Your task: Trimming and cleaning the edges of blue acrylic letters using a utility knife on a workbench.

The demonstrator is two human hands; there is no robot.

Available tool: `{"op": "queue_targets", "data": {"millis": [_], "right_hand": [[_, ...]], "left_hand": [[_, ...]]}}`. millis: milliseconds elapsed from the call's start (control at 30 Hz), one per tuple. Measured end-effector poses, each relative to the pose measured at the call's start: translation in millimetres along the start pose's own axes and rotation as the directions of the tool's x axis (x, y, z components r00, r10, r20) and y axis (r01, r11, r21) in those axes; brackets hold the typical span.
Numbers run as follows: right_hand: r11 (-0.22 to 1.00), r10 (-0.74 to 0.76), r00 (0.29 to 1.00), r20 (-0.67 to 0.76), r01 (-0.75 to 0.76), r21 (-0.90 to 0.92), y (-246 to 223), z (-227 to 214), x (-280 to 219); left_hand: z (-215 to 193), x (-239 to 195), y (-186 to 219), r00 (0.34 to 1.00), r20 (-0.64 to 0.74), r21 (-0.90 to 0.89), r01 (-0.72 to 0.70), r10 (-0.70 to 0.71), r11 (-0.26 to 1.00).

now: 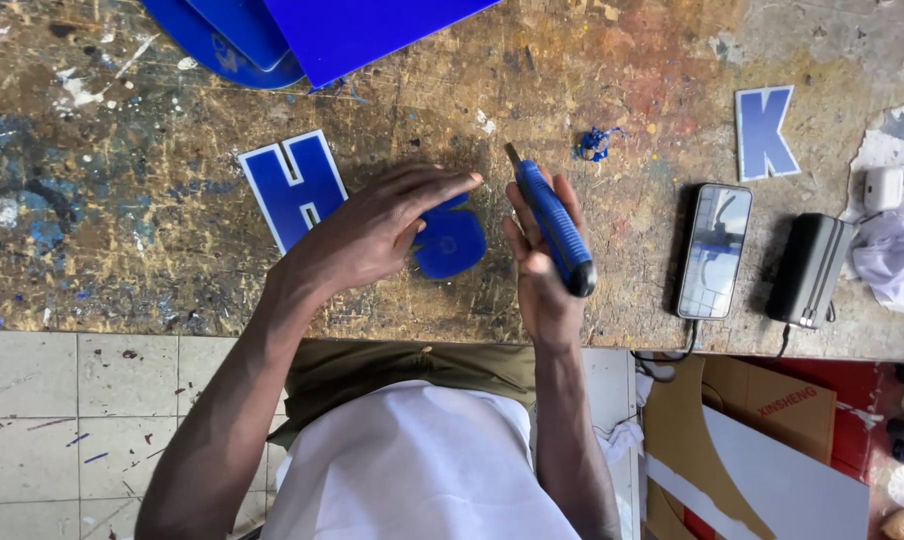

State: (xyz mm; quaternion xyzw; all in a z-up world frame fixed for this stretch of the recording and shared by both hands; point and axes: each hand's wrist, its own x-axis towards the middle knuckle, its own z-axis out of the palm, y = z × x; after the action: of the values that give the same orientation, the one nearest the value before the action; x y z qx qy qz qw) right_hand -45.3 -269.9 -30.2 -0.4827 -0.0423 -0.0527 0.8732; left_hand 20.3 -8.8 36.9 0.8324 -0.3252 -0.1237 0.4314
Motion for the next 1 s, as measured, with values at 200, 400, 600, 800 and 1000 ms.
{"op": "queue_targets", "data": {"millis": [200,400,600,800,1000], "right_hand": [[0.943,0.046,0.999,0.026,-0.052,0.328,-3,-10,-12],[0.970,0.105,0.980,0.171,-0.139,0.200,14,-22,-11],[0.978,0.175,0.832,0.526,-0.209,0.006,-22,-85,-1],[0.832,0.413,0.772,0.483,-0.105,-0.544,-81,25,31],[0.750,0.391,0.909,0.145,-0.224,-0.623,-74,17,17]], "left_hand": [[9,5,6,0.959,-0.282,-0.205,-0.033,-0.027,0.978],[-12,19,15,0.982,-0.188,-0.348,-0.057,-0.010,0.936],[-31,18,20,0.999,-0.048,-0.232,-0.014,0.003,0.973],[-16,33,35,0.993,-0.067,-0.151,-0.105,0.095,0.983],[65,12,22,0.820,-0.571,0.138,0.048,0.040,0.989]]}}
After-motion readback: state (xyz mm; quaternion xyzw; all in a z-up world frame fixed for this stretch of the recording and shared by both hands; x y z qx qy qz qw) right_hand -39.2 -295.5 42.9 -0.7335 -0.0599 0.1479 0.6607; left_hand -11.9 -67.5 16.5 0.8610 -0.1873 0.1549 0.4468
